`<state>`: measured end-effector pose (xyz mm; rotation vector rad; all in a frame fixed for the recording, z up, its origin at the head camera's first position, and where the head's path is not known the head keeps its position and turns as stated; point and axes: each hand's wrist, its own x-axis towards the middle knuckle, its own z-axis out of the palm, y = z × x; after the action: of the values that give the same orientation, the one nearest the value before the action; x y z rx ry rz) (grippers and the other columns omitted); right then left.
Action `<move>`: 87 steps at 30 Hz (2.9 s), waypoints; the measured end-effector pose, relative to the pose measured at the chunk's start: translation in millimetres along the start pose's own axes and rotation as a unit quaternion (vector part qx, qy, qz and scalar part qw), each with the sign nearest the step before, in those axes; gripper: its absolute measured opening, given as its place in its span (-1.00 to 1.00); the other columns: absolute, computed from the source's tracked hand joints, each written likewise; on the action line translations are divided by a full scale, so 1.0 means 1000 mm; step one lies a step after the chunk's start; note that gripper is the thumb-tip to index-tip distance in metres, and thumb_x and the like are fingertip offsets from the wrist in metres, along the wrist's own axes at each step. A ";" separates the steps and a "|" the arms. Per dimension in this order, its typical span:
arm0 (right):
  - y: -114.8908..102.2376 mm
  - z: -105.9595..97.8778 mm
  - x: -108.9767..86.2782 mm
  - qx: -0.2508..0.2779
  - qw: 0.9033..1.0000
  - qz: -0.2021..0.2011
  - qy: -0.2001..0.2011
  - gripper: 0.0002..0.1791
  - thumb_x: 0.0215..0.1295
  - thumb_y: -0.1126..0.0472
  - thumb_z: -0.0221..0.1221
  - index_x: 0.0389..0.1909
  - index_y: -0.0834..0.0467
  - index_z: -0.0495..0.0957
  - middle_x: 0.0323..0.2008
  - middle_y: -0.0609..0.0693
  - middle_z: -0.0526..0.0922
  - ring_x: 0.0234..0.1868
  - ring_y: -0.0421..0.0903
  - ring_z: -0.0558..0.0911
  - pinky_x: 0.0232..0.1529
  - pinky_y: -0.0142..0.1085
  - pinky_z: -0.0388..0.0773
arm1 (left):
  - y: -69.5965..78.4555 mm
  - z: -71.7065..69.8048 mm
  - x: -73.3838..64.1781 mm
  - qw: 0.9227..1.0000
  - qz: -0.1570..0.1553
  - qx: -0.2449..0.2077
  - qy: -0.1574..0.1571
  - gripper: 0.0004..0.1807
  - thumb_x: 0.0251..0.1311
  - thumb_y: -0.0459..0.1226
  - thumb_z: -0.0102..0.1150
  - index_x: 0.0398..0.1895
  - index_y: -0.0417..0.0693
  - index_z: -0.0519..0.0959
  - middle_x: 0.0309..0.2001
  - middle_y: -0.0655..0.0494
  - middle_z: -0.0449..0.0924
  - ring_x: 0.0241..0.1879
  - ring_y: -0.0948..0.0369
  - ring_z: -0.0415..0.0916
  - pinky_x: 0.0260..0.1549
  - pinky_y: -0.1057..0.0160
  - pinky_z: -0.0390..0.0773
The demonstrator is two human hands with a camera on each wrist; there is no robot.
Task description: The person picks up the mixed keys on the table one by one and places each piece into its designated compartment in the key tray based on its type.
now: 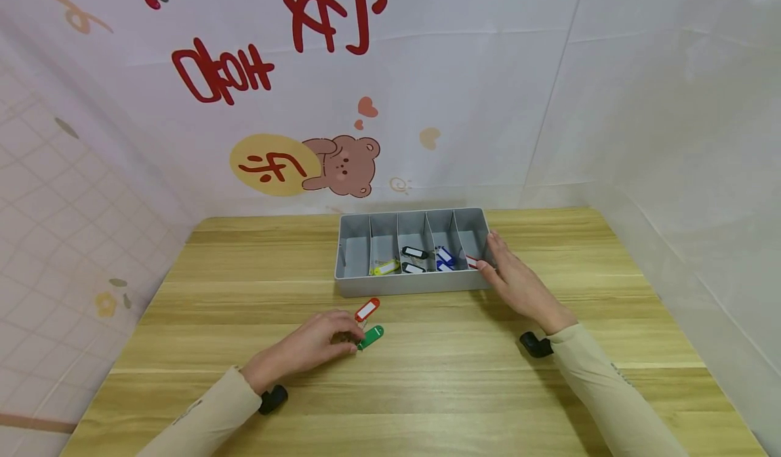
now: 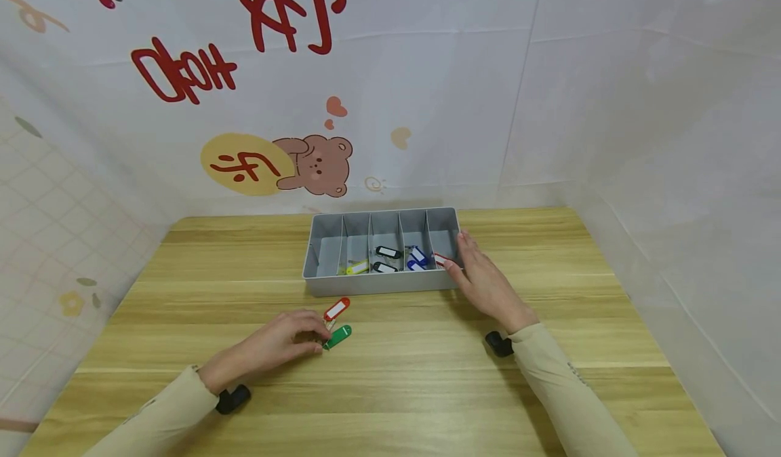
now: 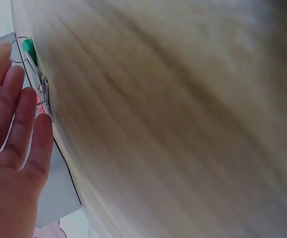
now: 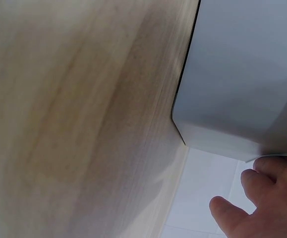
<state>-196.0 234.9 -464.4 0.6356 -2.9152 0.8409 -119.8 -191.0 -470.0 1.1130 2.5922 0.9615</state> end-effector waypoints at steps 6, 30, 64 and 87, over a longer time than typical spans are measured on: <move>0.000 -0.001 0.000 0.003 1.000 0.002 -0.007 -0.17 0.68 -0.10 -0.11 0.62 0.38 -0.13 0.65 0.25 -0.15 0.63 0.24 -0.06 0.51 0.22 0.02 | -0.001 0.003 0.002 1.000 -0.010 0.009 -0.011 -0.84 0.30 -0.28 0.40 -0.08 0.04 0.75 -0.07 0.32 0.64 -0.07 0.35 0.54 -0.01 0.19 0.58; 0.001 0.001 0.000 0.005 1.000 0.001 -0.002 -0.17 0.68 -0.11 -0.10 0.62 0.37 -0.12 0.65 0.24 -0.14 0.63 0.24 -0.04 0.50 0.23 0.03 | 0.012 -0.005 0.002 0.999 0.000 0.012 0.038 -0.93 0.33 -0.30 0.37 -0.22 0.09 0.76 -0.19 0.35 0.64 -0.16 0.38 0.55 -0.12 0.24 0.60; 0.004 0.003 0.000 0.003 1.000 -0.003 0.001 -0.18 0.68 -0.09 -0.10 0.63 0.38 -0.11 0.64 0.28 -0.10 0.63 0.23 -0.05 0.51 0.21 0.03 | 0.047 -0.044 0.010 0.971 0.029 -0.021 0.238 -0.79 0.15 -0.48 0.46 -0.25 0.02 0.77 -0.20 0.26 0.69 -0.15 0.26 0.65 -0.17 0.12 0.67; 0.003 0.003 -0.001 0.009 1.000 -0.005 0.010 -0.17 0.67 -0.11 -0.10 0.63 0.37 -0.10 0.64 0.29 -0.09 0.63 0.23 -0.04 0.50 0.22 0.05 | 0.051 -0.057 0.034 0.941 -0.028 -0.079 0.329 -0.86 0.24 -0.45 0.41 -0.23 -0.05 0.78 -0.16 0.17 0.71 -0.01 0.17 0.63 0.06 0.26 0.55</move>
<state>-195.6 236.2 -468.5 0.6405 -2.8879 0.8674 -135.9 -169.4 -390.5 0.7553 2.9262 1.7358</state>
